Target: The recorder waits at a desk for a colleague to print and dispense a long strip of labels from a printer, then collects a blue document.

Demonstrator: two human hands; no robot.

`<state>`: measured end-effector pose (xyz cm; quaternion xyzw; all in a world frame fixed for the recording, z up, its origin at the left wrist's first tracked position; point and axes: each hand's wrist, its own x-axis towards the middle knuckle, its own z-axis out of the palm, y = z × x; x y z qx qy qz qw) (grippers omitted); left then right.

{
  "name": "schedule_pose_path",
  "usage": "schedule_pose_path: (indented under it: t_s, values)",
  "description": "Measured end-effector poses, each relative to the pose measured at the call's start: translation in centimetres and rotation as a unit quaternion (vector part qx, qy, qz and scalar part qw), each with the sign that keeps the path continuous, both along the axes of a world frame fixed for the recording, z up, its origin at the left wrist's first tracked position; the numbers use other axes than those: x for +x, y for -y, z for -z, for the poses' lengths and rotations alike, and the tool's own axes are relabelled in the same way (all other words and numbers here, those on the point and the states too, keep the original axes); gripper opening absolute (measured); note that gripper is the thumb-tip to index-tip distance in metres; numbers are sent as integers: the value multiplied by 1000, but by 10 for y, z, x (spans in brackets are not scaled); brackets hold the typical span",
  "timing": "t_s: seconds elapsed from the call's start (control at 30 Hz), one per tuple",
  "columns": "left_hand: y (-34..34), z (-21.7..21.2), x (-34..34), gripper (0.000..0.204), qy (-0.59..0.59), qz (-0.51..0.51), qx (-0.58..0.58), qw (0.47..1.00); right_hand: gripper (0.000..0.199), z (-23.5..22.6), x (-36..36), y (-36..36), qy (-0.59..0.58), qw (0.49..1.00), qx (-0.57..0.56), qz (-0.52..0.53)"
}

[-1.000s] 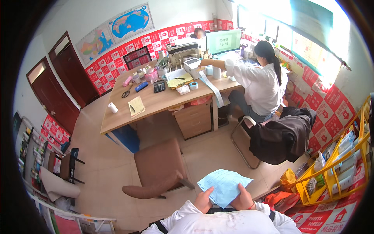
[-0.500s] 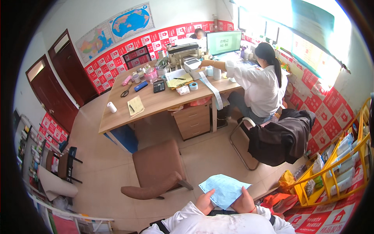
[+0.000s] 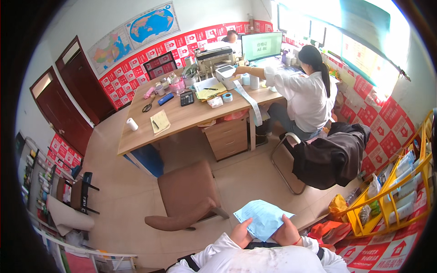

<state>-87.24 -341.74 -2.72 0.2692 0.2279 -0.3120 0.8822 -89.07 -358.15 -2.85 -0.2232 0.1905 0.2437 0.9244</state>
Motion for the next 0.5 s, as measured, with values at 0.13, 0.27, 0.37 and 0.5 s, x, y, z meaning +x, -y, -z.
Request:
schedule_pose_path:
  t_s: [0.13, 0.27, 0.37, 0.5]
  values:
    - [-2, -6, 0, 35, -7, -3, 7, 1000, 40, 2, 3, -3, -30, 999, -31, -22]
    - [-5, 1, 0, 31, 13, -23, -21, 999, 38, -3, 4, -7, -33, 999, -25, -5]
    - [-7, -3, -1, 32, 8, -21, -6, 1000, 38, -4, 5, -9, -31, 999, -34, -16]
    - [-5, -6, 1, 34, -3, -11, 13, 1000, 44, 0, 5, -7, -20, 999, -29, -17]
